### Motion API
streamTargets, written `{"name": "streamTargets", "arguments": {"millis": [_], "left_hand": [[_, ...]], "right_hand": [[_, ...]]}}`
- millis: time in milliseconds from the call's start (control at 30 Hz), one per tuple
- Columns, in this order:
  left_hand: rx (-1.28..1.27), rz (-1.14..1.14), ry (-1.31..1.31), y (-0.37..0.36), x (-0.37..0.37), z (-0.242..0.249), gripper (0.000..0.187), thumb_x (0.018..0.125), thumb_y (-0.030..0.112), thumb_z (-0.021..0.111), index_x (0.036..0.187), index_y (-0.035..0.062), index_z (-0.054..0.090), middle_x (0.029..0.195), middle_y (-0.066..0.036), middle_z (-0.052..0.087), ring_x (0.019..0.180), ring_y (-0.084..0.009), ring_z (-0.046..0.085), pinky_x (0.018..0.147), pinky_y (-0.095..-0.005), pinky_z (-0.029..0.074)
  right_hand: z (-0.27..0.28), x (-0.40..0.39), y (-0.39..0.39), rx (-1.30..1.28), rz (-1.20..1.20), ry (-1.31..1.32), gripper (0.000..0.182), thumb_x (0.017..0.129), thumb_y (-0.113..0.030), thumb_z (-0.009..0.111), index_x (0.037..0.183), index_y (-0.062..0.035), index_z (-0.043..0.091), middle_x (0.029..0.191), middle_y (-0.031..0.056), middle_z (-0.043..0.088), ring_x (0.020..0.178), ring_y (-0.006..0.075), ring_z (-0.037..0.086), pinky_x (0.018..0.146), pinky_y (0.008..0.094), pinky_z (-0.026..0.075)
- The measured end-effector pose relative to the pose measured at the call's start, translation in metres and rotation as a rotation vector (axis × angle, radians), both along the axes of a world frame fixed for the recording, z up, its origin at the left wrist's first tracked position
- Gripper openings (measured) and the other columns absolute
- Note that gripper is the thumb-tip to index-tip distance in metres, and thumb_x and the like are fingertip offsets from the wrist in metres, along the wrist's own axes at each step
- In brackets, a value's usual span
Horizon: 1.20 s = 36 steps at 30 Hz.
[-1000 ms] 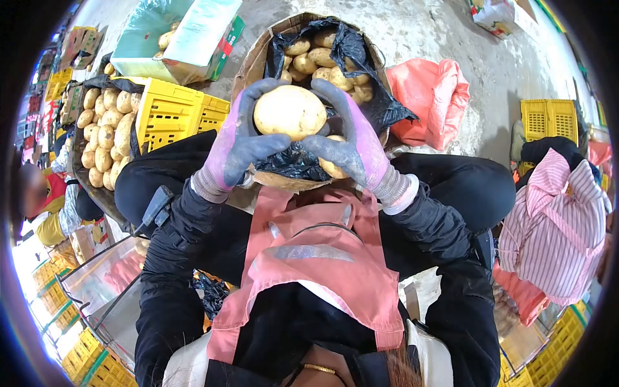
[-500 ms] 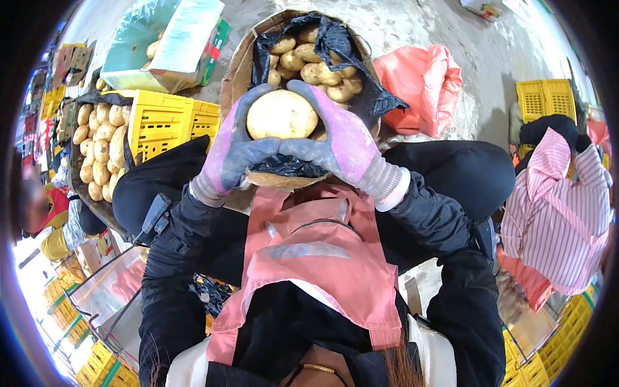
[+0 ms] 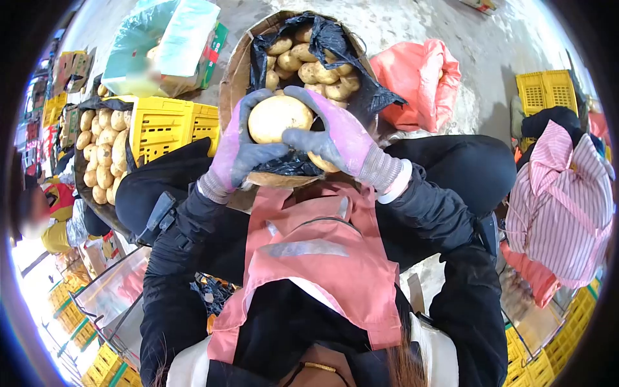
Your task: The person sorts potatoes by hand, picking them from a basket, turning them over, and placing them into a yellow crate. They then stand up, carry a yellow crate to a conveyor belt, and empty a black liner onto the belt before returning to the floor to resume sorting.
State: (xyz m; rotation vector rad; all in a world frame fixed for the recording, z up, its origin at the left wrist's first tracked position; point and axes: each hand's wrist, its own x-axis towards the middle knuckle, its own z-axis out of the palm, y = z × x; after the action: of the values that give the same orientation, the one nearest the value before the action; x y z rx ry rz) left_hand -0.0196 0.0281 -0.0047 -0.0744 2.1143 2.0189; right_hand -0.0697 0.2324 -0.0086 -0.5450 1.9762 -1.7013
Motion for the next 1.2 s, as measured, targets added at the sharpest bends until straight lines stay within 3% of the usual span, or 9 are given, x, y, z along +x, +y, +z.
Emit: {"name": "streamTargets", "arguments": {"millis": [400, 633, 667, 833, 867, 933, 1067, 1133, 1200], "left_hand": [[0.295, 0.058, -0.009, -0.009, 0.005, 0.006, 0.075, 0.074, 0.005, 0.082, 0.137, 0.0082, 0.043, 0.126, -0.007, 0.056, 0.117, -0.0168, 0.053, 0.099, -0.0347, 0.047], [0.333, 0.616, 0.281, -0.197, 0.009, 0.117, 0.057, 0.089, 0.015, 0.068, 0.139, 0.0091, 0.041, 0.115, -0.011, 0.061, 0.096, -0.0209, 0.064, 0.072, -0.0296, 0.054], [0.265, 0.633, 0.295, -0.216, 0.017, 0.137, 0.056, 0.091, 0.023, 0.064, 0.14, 0.0092, 0.042, 0.127, -0.01, 0.056, 0.107, -0.0204, 0.06, 0.084, -0.0337, 0.052], [-0.383, 1.275, 0.177, -0.451, 0.055, 0.074, 0.073, 0.077, 0.02, 0.082, 0.137, 0.0142, 0.042, 0.121, -0.009, 0.056, 0.099, -0.0234, 0.062, 0.073, -0.0355, 0.056], [-0.405, 1.286, 0.308, -0.49, 0.065, 0.064, 0.069, 0.077, 0.018, 0.082, 0.134, 0.0121, 0.044, 0.118, -0.009, 0.058, 0.098, -0.0228, 0.062, 0.071, -0.0361, 0.056], [-0.659, 1.544, 0.336, -0.581, 0.084, 0.037, 0.081, 0.071, 0.025, 0.086, 0.136, 0.002, 0.043, 0.12, -0.015, 0.059, 0.111, -0.0305, 0.057, 0.095, -0.0382, 0.048], [-1.416, 1.176, -0.335, -0.639, 0.112, 0.005, 0.077, 0.083, 0.056, 0.061, 0.145, 0.0161, 0.039, 0.152, -0.024, 0.026, 0.135, -0.0409, 0.035, 0.112, -0.0464, 0.032], [-1.784, 0.985, -0.41, -0.592, 0.098, -0.001, 0.072, 0.083, 0.058, 0.058, 0.143, 0.0209, 0.044, 0.155, -0.023, 0.022, 0.136, -0.0412, 0.034, 0.111, -0.0488, 0.033], [-1.619, 1.012, -0.295, -0.632, 0.099, -0.016, 0.066, 0.084, 0.054, 0.058, 0.141, 0.0234, 0.047, 0.156, -0.021, 0.02, 0.137, -0.0413, 0.034, 0.11, -0.0505, 0.034]], "right_hand": [[-0.005, -0.004, -0.006, -0.333, 0.118, -0.242, 0.069, 0.089, -0.025, 0.069, 0.144, 0.0017, 0.036, 0.136, 0.0135, 0.051, 0.128, 0.0205, 0.048, 0.104, 0.0345, 0.042], [-0.037, -0.016, 0.003, -0.516, 0.104, -0.92, 0.037, 0.096, -0.009, 0.047, 0.13, 0.0066, 0.048, 0.114, 0.0171, 0.061, 0.089, 0.0227, 0.067, 0.078, 0.0349, 0.059], [-0.01, -0.006, -0.015, -0.242, 0.066, -0.496, 0.034, 0.097, -0.01, 0.048, 0.127, 0.0051, 0.051, 0.115, 0.0178, 0.062, 0.097, 0.0246, 0.066, 0.084, 0.0398, 0.059], [-0.062, -0.014, -0.024, -0.294, 0.028, -0.777, 0.039, 0.097, -0.023, 0.046, 0.125, 0.0038, 0.052, 0.12, 0.0196, 0.062, 0.11, 0.0296, 0.063, 0.096, 0.0469, 0.053], [-0.028, -0.013, -0.043, -0.431, -0.109, -1.25, 0.039, 0.096, -0.019, 0.05, 0.126, 0.0039, 0.052, 0.12, 0.0184, 0.062, 0.11, 0.0257, 0.063, 0.092, 0.043, 0.055], [-0.051, -0.017, -0.044, -0.491, 0.005, -1.298, 0.043, 0.093, -0.021, 0.055, 0.128, 0.0041, 0.051, 0.12, 0.0171, 0.062, 0.104, 0.0222, 0.063, 0.089, 0.0418, 0.056], [-0.085, -0.01, -0.056, 0.048, 0.209, -0.088, 0.038, 0.089, -0.033, 0.061, 0.118, -0.0098, 0.06, 0.099, 0.0061, 0.064, 0.092, 0.0218, 0.063, 0.078, 0.0375, 0.054], [-0.085, -0.023, -0.068, -0.207, -0.232, -1.223, 0.036, 0.088, -0.034, 0.062, 0.115, -0.0115, 0.061, 0.098, 0.0053, 0.064, 0.089, 0.02, 0.062, 0.074, 0.037, 0.053], [-0.086, -0.027, -0.08, -0.189, -0.308, -1.265, 0.037, 0.088, -0.038, 0.064, 0.116, -0.0136, 0.062, 0.099, 0.0047, 0.065, 0.091, 0.0189, 0.063, 0.075, 0.0365, 0.053]]}}
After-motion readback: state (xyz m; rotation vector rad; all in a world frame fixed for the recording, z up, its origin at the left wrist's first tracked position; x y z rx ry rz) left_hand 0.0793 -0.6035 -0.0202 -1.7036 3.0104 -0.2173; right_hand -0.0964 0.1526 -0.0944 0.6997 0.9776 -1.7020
